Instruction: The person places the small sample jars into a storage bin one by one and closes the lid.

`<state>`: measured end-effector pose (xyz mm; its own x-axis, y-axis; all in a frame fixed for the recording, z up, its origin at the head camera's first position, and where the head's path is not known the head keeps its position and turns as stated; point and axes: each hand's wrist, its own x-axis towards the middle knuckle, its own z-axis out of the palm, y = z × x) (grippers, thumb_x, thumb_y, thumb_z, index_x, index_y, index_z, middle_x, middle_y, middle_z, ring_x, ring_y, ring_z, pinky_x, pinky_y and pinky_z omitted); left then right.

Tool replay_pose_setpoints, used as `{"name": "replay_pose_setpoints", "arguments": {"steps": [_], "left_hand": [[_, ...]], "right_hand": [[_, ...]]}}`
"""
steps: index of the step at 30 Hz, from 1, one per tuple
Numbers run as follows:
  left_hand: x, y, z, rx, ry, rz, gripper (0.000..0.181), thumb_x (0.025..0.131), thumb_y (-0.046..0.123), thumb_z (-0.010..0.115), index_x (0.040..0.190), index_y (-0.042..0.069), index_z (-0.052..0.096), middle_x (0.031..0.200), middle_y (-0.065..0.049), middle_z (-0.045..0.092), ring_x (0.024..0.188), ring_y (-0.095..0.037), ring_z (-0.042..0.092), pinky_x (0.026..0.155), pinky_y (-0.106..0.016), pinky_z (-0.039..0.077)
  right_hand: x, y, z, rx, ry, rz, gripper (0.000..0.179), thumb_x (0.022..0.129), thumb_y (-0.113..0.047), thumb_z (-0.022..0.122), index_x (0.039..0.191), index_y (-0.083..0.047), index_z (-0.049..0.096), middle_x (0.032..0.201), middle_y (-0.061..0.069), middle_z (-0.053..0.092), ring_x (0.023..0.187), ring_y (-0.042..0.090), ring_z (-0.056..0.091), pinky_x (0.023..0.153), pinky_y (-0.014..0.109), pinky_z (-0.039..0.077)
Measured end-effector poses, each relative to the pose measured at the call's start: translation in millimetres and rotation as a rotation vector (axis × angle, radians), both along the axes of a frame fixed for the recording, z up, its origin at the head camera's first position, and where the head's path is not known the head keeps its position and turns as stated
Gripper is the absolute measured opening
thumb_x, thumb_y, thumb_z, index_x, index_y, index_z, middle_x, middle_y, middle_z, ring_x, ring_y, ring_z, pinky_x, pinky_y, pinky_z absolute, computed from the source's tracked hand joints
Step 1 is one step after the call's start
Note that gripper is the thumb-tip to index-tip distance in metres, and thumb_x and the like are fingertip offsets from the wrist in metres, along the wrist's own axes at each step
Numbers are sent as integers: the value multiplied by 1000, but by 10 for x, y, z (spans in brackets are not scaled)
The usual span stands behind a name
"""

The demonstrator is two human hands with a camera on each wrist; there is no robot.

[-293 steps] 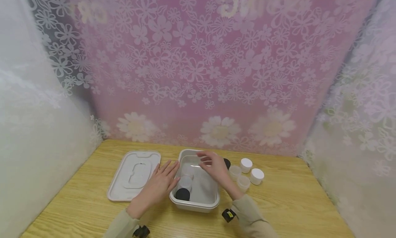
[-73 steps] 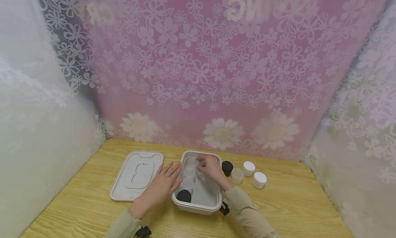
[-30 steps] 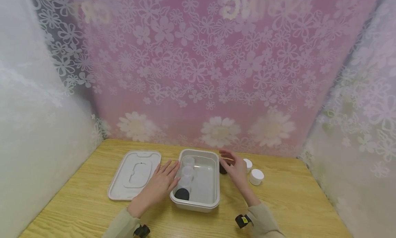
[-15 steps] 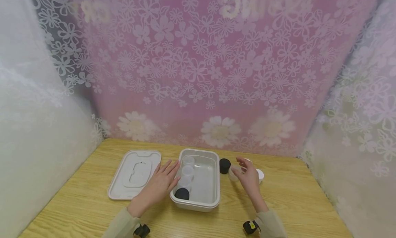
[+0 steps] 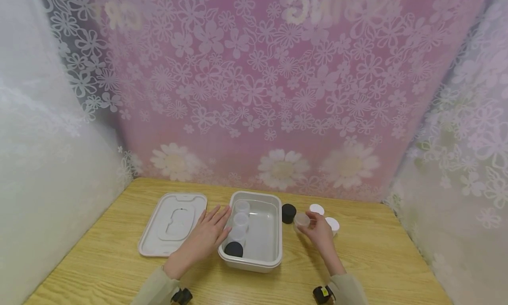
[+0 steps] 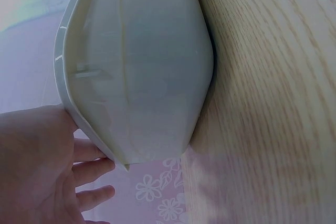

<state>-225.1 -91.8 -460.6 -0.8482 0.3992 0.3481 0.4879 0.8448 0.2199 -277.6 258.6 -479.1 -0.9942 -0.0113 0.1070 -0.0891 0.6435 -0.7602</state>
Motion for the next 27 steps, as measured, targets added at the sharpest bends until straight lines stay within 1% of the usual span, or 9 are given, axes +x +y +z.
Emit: {"name": "replay_pose_setpoints", "arguments": {"steps": [6,8,11,16,19,22,27], "left_hand": [[9,-5,5,2,-3,2,56,107,35,50,154,5,44,157,-12,44,149,-35,33,117,-65,23],[12,-5,8,0,-4,2,56,107,35,50,154,5,44,158,-12,43,149,-35,33,117,-65,23],[11,-8,6,0,2,-1,56,107,34,50,154,4,44,157,-12,44,149,-35,33,117,-66,24],[14,-4,7,-2,2,-1,55,107,34,51,153,4,44,157,-12,44,148,-36,34,116,-66,24],[14,-1,10,-4,-8,4,56,107,34,51,154,5,43,158,-12,44,149,-35,33,117,-65,23],[11,1,16,-8,-3,5,56,107,34,51,154,5,44,157,-12,44,148,-35,34,117,-65,24],[8,5,17,-7,6,3,55,107,34,50,153,5,45,156,-12,45,148,-35,35,117,-64,25]], "right_hand": [[-2,3,28,0,12,-19,56,91,-10,76,137,12,53,128,36,58,112,48,63,87,45,58],[10,7,62,-2,11,-26,56,91,-13,77,137,10,54,129,35,58,112,47,63,86,44,58],[28,13,130,-6,31,-34,56,91,-15,77,137,8,55,131,34,58,112,46,64,85,42,59],[76,9,243,-53,55,-36,56,93,-17,76,140,4,53,133,30,57,117,43,62,86,35,59],[117,-14,312,-94,57,-21,59,93,-21,76,141,4,51,134,30,56,120,44,61,86,31,58],[156,-45,379,-125,52,-10,62,93,-24,76,142,2,50,136,29,55,122,43,60,85,27,58],[205,-111,483,-174,60,19,62,93,-24,76,143,2,50,138,26,54,124,42,59,85,21,55]]}}
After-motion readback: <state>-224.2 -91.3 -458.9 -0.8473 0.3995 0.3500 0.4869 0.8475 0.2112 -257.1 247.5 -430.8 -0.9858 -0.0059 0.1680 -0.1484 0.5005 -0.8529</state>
